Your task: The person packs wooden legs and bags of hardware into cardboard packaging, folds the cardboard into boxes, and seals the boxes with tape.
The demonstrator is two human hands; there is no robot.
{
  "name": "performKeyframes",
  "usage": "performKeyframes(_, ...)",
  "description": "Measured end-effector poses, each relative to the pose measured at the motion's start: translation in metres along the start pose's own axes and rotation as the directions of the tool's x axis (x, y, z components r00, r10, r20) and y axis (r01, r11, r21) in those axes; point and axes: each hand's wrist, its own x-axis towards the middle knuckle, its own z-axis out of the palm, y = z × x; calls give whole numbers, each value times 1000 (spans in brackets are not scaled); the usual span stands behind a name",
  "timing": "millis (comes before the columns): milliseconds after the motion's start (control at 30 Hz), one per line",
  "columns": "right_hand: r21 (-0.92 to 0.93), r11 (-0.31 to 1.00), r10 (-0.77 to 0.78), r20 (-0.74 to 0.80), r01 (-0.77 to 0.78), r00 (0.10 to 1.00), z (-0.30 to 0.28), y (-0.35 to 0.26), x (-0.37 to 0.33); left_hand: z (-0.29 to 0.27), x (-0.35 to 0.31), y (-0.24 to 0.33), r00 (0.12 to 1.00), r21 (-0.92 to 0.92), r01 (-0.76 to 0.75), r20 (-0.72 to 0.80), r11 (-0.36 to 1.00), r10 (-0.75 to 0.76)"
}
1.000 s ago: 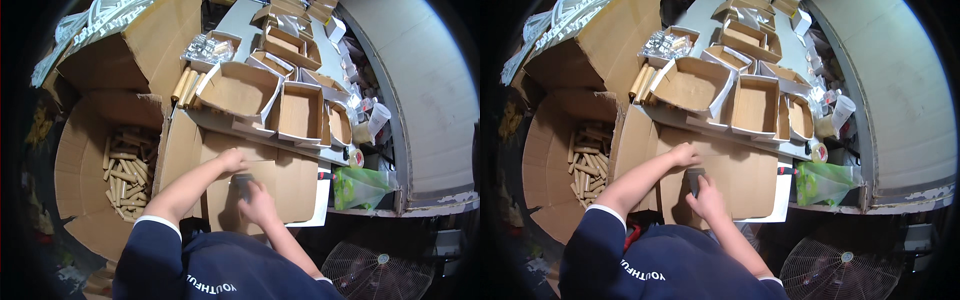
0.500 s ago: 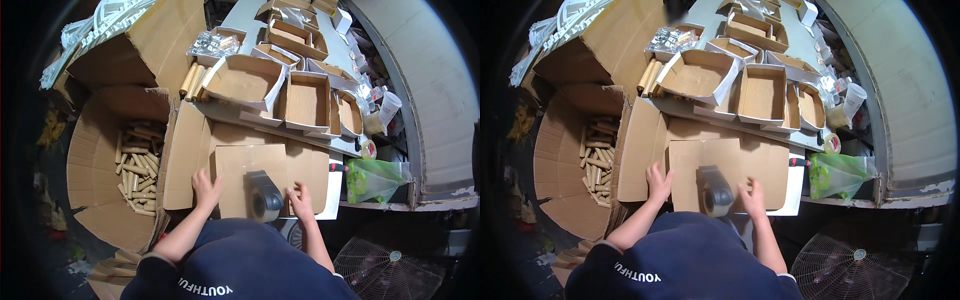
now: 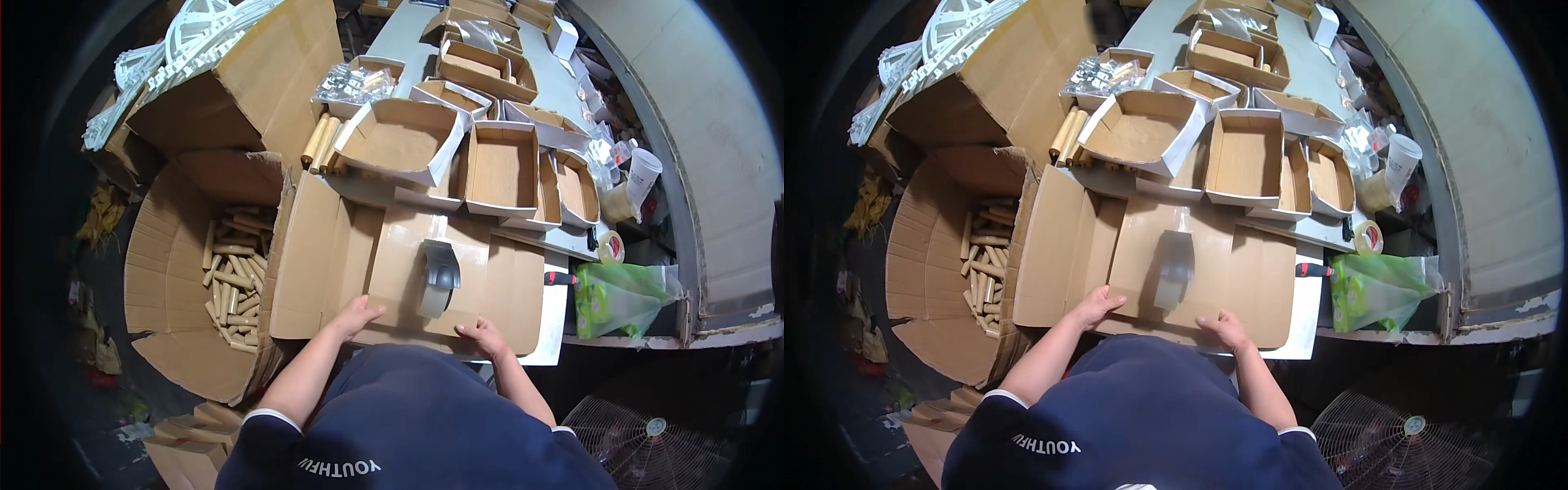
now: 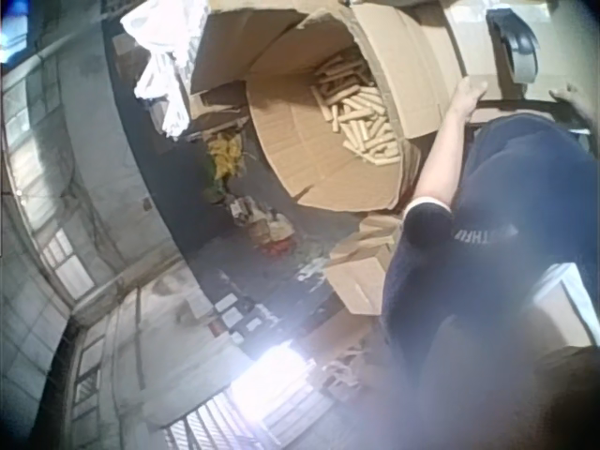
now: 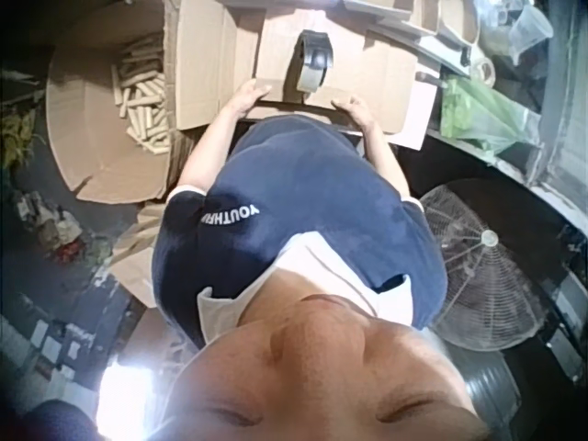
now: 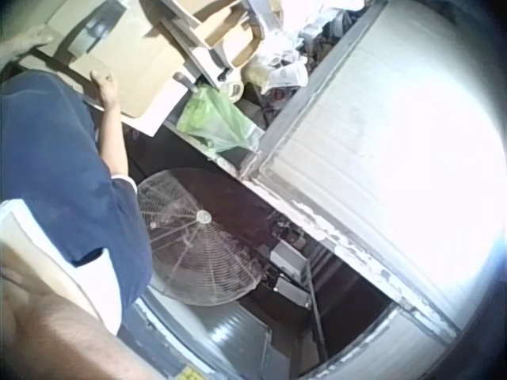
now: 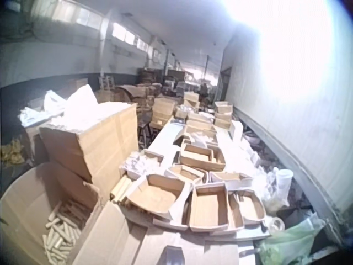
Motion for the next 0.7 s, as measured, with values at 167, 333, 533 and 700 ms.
performKeyframes(167, -895, 414, -250, -286, -165, 925, 1, -8, 13, 21, 3, 38, 911, 930, 129, -248, 345, 330)
performKeyframes(333, -847, 345, -337, -513, -404, 789, 45, -40, -3, 13, 4, 18, 720, 968, -130, -56, 214, 692)
performKeyframes(533, -801, 440, -390, -579, -407, 716, 32, -8, 20, 17, 15, 7, 812, 963, -37, -127, 267, 570)
performKeyframes(700, -674, 721, -226, -448, -161, 865, -12, 5, 29, 21, 9, 17, 817, 972, -128, -9, 197, 576)
